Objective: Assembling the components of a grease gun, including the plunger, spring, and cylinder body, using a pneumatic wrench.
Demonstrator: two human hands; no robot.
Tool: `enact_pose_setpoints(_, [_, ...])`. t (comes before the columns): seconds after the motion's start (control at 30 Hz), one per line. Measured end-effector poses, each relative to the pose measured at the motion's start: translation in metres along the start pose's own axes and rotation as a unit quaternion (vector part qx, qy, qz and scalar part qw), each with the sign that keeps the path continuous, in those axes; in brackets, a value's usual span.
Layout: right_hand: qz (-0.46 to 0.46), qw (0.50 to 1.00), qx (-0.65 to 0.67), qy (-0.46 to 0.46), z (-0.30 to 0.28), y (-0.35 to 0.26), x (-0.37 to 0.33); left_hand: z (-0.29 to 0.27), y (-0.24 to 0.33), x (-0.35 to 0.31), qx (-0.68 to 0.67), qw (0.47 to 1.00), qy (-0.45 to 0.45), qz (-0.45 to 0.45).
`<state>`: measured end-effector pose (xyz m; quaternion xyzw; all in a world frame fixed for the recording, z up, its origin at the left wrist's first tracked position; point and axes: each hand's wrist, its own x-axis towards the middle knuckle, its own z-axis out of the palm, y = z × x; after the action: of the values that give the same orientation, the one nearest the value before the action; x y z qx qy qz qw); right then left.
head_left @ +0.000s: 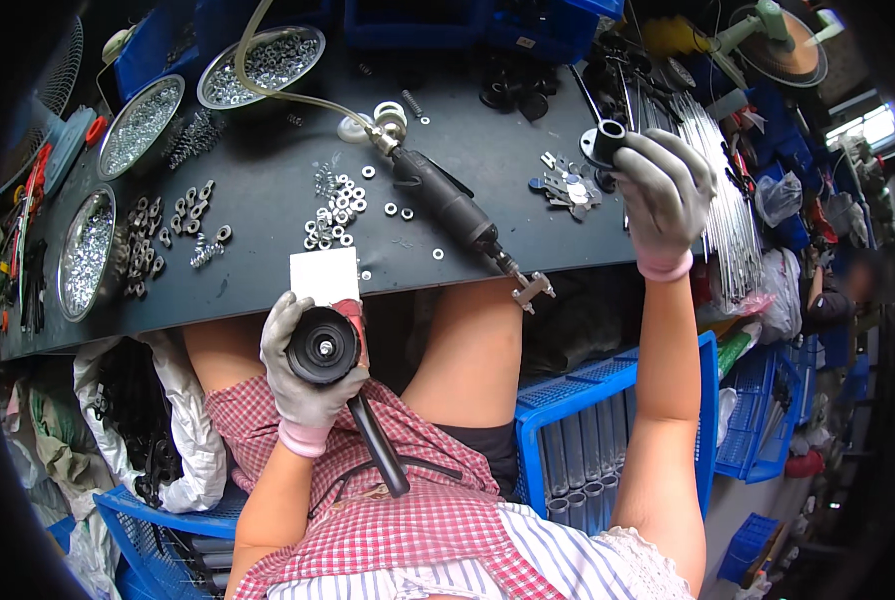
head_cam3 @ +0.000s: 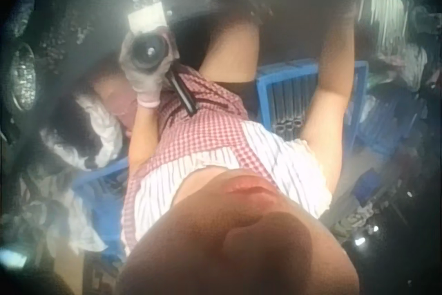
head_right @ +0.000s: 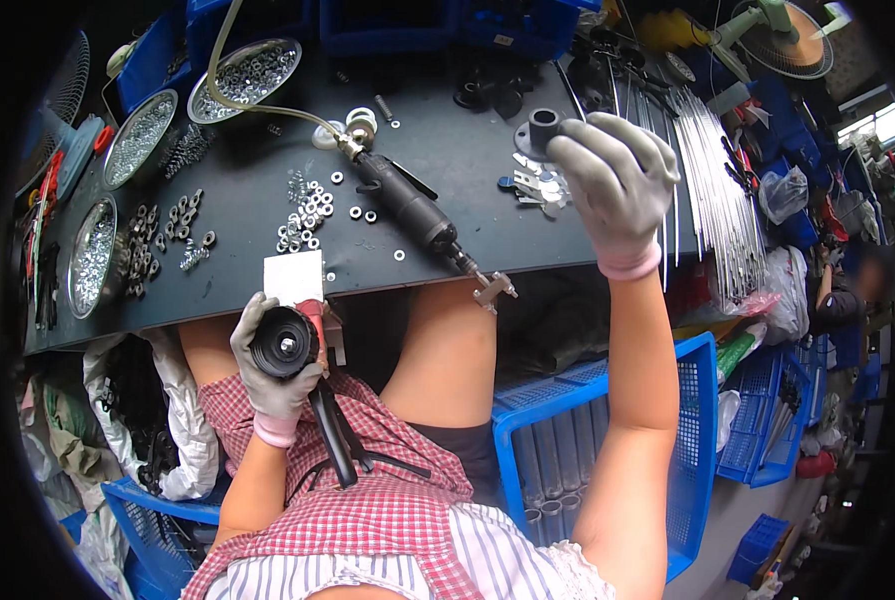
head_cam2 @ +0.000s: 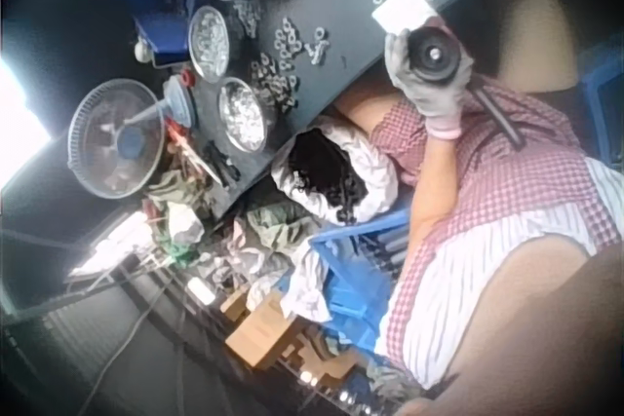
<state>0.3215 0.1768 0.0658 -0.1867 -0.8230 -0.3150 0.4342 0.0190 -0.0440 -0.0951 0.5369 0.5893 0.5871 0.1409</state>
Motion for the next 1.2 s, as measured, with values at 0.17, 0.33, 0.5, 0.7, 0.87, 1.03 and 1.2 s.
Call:
enact_pose_setpoints(0.17, [0.003, 0.999, 0.032, 0.026, -0.035, -0.037, 0.021, -0.003, 0.002, 0.002, -0.016, 1.000, -0.007, -0.020])
enact_pose_setpoints(0.33, [0.013, 0.991, 0.124, 0.040, -0.027, -0.055, 0.032, -0.018, 0.011, 0.012, 0.149, 0.985, -0.010, 0.091])
enact_pose_setpoints(0.5, [0.207, 0.896, 0.392, -0.039, -0.002, -0.105, 0.031, 0.000, 0.005, 0.023, -0.018, 0.998, 0.013, 0.058])
enact_pose_setpoints(0.7, [-0.014, 0.957, 0.276, -0.087, 0.011, -0.160, 0.041, -0.003, 0.003, 0.023, 0.036, 0.996, 0.029, 0.079])
enact_pose_setpoints(0.87, [0.013, 0.950, 0.277, -0.143, -0.003, -0.168, 0.056, -0.002, -0.002, 0.020, 0.059, 0.992, 0.042, 0.099])
enact_pose_setpoints(1.03, [0.013, 0.958, 0.243, -0.153, -0.019, -0.174, 0.061, 0.002, -0.004, 0.021, 0.047, 0.993, 0.037, 0.106])
enact_pose_setpoints(1.2, [-0.002, 0.965, 0.214, -0.150, -0.023, -0.175, 0.060, 0.003, -0.008, 0.020, 0.041, 0.993, 0.041, 0.107])
